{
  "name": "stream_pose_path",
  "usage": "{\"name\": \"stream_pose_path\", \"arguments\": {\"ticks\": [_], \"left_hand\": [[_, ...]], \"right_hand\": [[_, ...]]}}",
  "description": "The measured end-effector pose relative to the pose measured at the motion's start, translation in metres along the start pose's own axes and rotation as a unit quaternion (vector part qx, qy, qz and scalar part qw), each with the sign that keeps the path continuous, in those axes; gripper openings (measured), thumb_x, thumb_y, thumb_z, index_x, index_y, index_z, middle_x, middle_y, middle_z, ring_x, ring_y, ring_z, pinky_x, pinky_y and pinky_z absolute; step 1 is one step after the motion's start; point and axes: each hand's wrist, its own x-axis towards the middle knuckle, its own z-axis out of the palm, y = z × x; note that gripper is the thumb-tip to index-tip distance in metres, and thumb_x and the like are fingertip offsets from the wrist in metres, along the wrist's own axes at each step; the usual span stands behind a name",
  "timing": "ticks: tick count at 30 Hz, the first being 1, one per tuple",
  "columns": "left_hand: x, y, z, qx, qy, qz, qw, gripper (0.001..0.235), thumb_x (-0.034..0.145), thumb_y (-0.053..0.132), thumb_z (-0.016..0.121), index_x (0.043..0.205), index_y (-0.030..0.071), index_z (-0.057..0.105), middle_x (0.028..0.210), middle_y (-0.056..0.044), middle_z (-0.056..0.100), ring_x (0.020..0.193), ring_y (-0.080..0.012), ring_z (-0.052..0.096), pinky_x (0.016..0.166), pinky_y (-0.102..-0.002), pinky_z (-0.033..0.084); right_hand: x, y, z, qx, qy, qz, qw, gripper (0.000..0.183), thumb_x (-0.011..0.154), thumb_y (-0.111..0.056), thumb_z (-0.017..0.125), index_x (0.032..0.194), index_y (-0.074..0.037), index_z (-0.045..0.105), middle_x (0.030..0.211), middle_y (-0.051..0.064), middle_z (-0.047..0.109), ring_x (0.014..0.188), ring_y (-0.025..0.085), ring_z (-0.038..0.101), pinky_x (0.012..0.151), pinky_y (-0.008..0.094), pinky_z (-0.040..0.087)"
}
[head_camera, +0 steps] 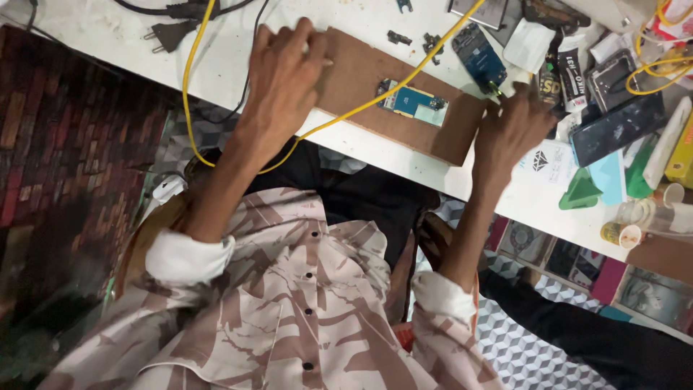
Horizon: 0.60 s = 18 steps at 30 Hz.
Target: The person uses a screwdriver to remove screws from a small blue circuit board, then uses a soldering iron to work on the board's components. The person repeatedly applies the soldering iron to different points on the board while holding it steady.
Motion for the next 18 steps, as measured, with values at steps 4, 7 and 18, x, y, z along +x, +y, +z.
{"name": "stream_pose_path", "arguments": {"ticks": [4, 7, 18], "left_hand": [[-0.005, 0.046, -0.026, -0.119, 0.128, -0.127, 0.976, 0.011, 0.101, 0.004, 0.077, 0.108, 0.007, 0.070, 0.106, -0.007, 0.070, 0.081, -0.0216, 0.064, 0.076, -0.038, 0.045], [-0.018, 0.107, -0.038, -0.243, 0.165, -0.069, 0.953, 0.017, 0.094, -0.005, 0.067, 0.104, 0.008, 0.068, 0.105, -0.005, 0.071, 0.088, -0.0206, 0.069, 0.073, -0.033, 0.050], [-0.021, 0.182, -0.002, -0.516, 0.071, -0.174, 0.835, 0.011, 0.101, 0.007, 0.074, 0.112, 0.008, 0.073, 0.102, 0.000, 0.072, 0.082, -0.0078, 0.070, 0.066, -0.024, 0.052]], "right_hand": [[-0.009, -0.026, -0.038, 0.146, -0.051, 0.174, 0.972, 0.013, 0.104, -0.003, 0.073, 0.115, 0.004, 0.071, 0.097, 0.014, 0.068, 0.086, 0.026, 0.064, 0.076, 0.043, 0.047], [-0.031, -0.074, -0.071, 0.431, -0.105, 0.415, 0.794, 0.021, 0.113, -0.014, 0.063, 0.113, 0.004, 0.074, 0.096, 0.011, 0.072, 0.088, 0.015, 0.062, 0.080, 0.032, 0.047], [-0.049, -0.120, -0.107, 0.574, 0.052, 0.519, 0.632, 0.021, 0.108, -0.007, 0.059, 0.124, 0.005, 0.068, 0.118, 0.013, 0.072, 0.097, 0.014, 0.068, 0.083, 0.026, 0.056]]}}
